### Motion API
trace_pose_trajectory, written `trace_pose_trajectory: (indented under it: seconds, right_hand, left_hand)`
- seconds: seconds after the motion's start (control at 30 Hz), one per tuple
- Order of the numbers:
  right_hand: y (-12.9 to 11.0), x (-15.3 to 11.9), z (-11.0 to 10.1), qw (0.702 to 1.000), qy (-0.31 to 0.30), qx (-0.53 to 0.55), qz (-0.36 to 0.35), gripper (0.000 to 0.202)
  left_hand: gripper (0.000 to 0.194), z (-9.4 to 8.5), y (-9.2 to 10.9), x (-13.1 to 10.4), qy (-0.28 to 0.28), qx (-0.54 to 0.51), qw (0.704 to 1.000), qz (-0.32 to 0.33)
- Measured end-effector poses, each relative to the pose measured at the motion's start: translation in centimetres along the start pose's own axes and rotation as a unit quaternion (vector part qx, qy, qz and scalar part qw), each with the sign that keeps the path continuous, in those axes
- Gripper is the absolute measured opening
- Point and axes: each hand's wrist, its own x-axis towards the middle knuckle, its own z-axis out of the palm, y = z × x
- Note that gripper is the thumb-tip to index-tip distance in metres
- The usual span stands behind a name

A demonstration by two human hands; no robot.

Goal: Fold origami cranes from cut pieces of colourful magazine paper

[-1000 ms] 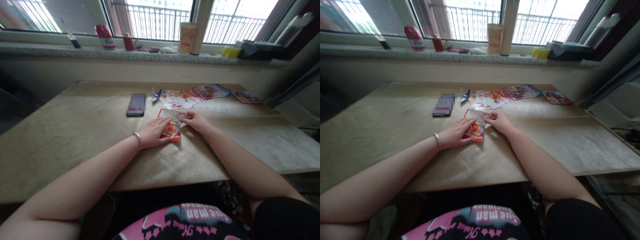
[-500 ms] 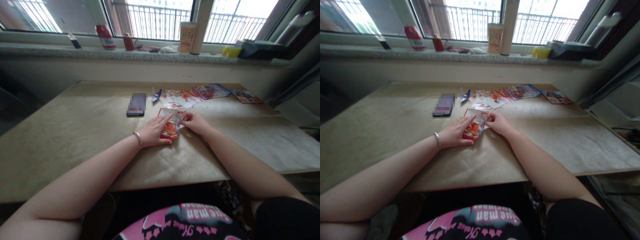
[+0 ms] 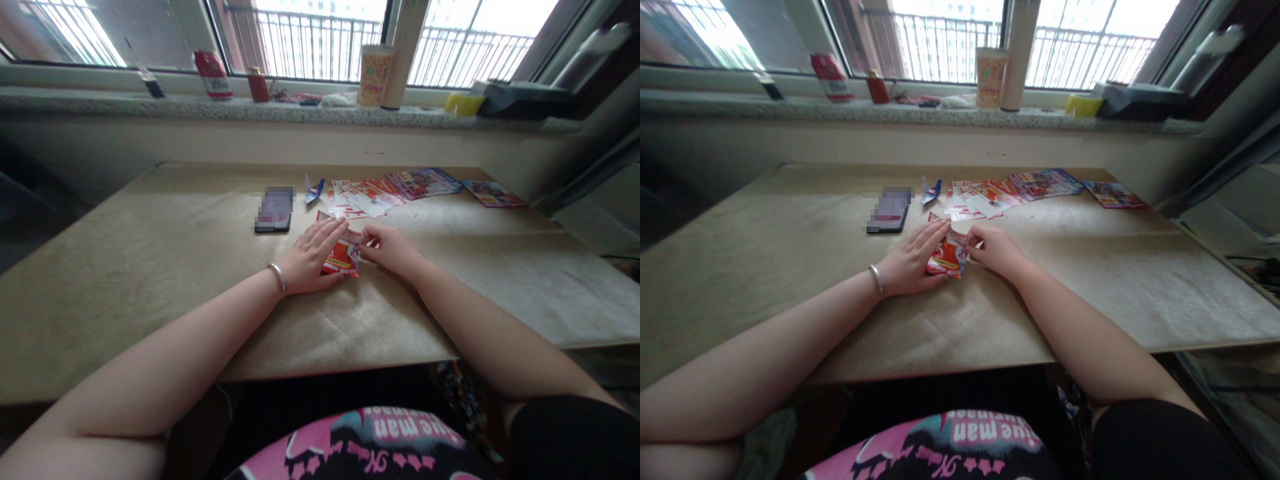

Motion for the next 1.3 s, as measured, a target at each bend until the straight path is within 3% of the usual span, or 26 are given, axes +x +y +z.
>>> trace_pose_trajectory:
  seconds: [0.23, 0.47, 0.6, 0.8, 0.97, 1.3]
  right_hand:
    - [0.3, 0.1, 0.8, 0.998, 0.006, 0.068, 0.014, 0.015]
    - [0.9, 0.7, 1.6, 0.98, -0.002, 0.184, 0.074, 0.02]
    - [0.7, 0.8, 1.6, 0.975, -0.012, 0.206, 0.084, 0.02]
    - [0.1, 0.3, 1.4, 0.993, -0.03, 0.095, 0.056, 0.011]
    - [0.1, 0.0, 1.3, 0.996, -0.046, 0.075, 0.017, 0.01]
    - [-0.1, -0.2, 1.0, 0.994, 0.005, 0.074, -0.075, 0.014]
  left_hand:
    - [0.087, -0.3, -0.1, 0.2, 0.02, 0.002, 0.999, 0.037]
    - [0.128, 0.2, -0.8, 0.3, 0.013, -0.03, 0.999, 0.025]
    - [0.117, 0.6, -1.0, 0.2, 0.03, -0.016, 0.999, -0.005]
    - [0.106, 0.4, -0.9, 0.2, 0.046, 0.034, 0.998, -0.005]
    - [0.105, 0.2, -0.7, 0.2, 0.039, 0.058, 0.997, -0.014]
    - [0.096, -0.2, -0.4, 0.3, 0.082, 0.063, 0.992, -0.077]
